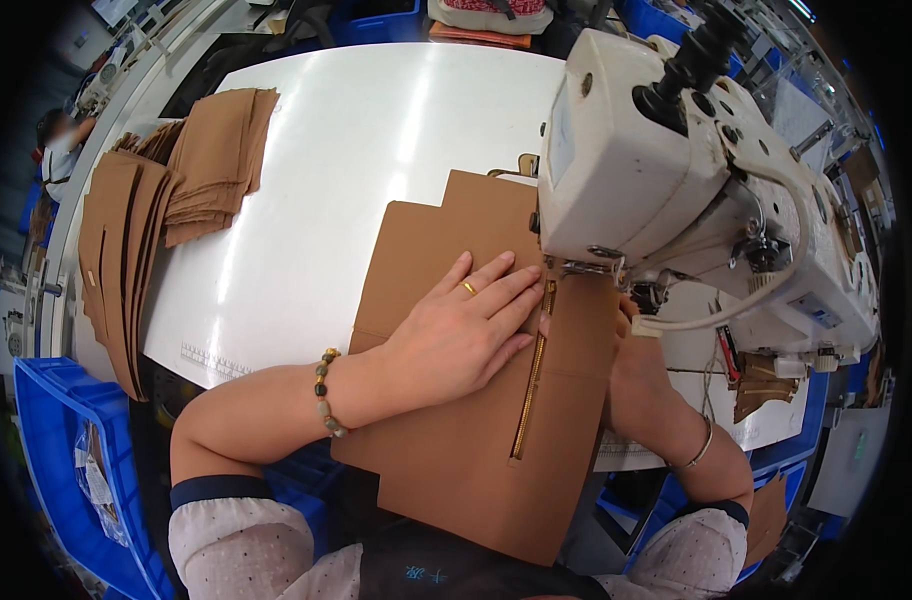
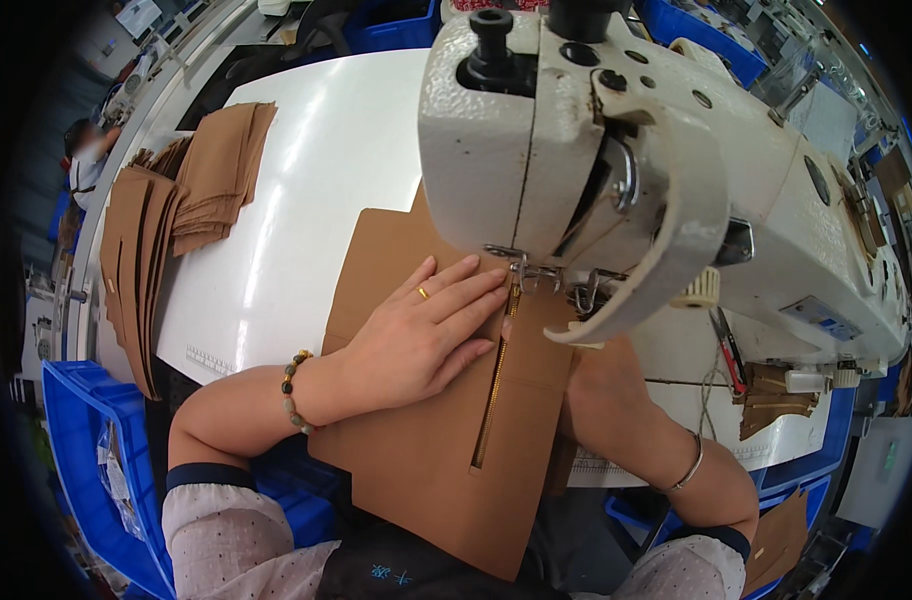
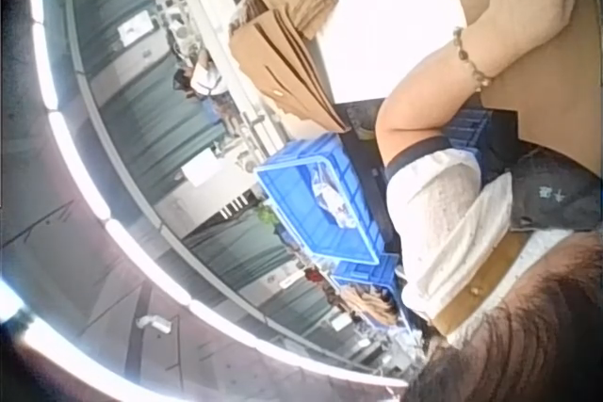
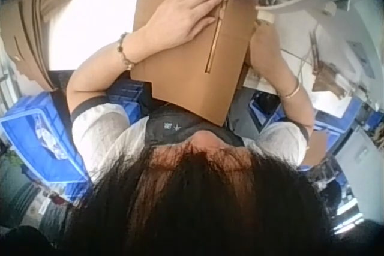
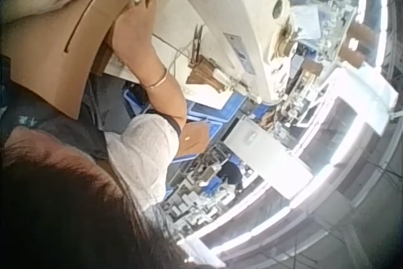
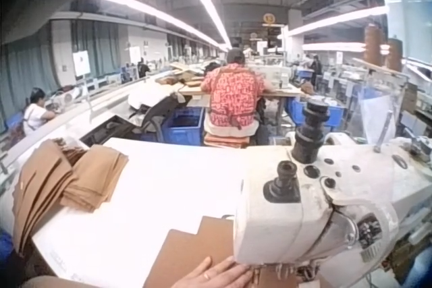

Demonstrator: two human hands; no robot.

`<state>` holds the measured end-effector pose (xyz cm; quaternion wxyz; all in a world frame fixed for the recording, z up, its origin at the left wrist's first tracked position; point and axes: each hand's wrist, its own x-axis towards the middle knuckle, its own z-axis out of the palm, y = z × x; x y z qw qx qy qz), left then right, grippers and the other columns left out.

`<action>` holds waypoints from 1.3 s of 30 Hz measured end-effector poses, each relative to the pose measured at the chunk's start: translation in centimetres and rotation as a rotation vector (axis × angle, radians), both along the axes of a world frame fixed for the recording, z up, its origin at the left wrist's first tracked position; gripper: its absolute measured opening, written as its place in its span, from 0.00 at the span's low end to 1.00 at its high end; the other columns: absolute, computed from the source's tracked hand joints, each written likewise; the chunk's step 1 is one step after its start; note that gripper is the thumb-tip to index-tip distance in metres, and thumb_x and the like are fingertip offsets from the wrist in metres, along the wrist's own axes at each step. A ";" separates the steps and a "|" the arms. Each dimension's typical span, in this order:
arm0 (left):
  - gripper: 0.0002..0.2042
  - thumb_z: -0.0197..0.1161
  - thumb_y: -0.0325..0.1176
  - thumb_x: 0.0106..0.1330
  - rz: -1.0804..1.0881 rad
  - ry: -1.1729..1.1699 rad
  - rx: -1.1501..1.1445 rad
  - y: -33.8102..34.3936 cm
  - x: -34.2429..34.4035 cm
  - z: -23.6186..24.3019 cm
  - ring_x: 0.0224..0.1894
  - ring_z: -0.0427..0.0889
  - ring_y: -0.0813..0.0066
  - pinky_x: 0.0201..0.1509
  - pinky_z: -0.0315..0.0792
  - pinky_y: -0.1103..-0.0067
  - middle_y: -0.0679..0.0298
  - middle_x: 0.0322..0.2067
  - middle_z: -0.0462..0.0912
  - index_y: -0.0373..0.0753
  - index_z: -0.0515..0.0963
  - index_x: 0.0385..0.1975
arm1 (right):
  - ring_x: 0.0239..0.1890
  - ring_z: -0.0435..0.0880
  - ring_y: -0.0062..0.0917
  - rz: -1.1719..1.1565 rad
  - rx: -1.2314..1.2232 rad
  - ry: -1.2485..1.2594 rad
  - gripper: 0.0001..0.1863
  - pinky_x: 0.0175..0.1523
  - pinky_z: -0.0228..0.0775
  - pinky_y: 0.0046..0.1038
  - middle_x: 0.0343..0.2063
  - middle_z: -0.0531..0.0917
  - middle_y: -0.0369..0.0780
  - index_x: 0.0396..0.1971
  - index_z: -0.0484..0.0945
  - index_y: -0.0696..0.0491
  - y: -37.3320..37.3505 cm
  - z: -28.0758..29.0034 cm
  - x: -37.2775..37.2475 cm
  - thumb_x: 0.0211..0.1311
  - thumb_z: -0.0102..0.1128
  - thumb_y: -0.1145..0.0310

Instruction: Using an industrial sewing machine to assemble leather bag components, including sewing zippers and aligning edges.

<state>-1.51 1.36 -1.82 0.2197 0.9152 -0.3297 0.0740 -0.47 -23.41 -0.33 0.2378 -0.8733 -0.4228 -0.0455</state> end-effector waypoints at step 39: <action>0.20 0.64 0.41 0.69 -0.011 -0.110 0.163 -0.5 0.5 1.1 0.67 0.73 0.60 0.67 0.72 0.54 0.61 0.64 0.77 0.38 0.79 0.57 | 0.43 0.84 0.44 0.011 -0.141 0.080 0.15 0.63 0.71 0.50 0.36 0.86 0.43 0.40 0.85 0.53 -1.4 1.7 0.4 0.48 0.69 0.69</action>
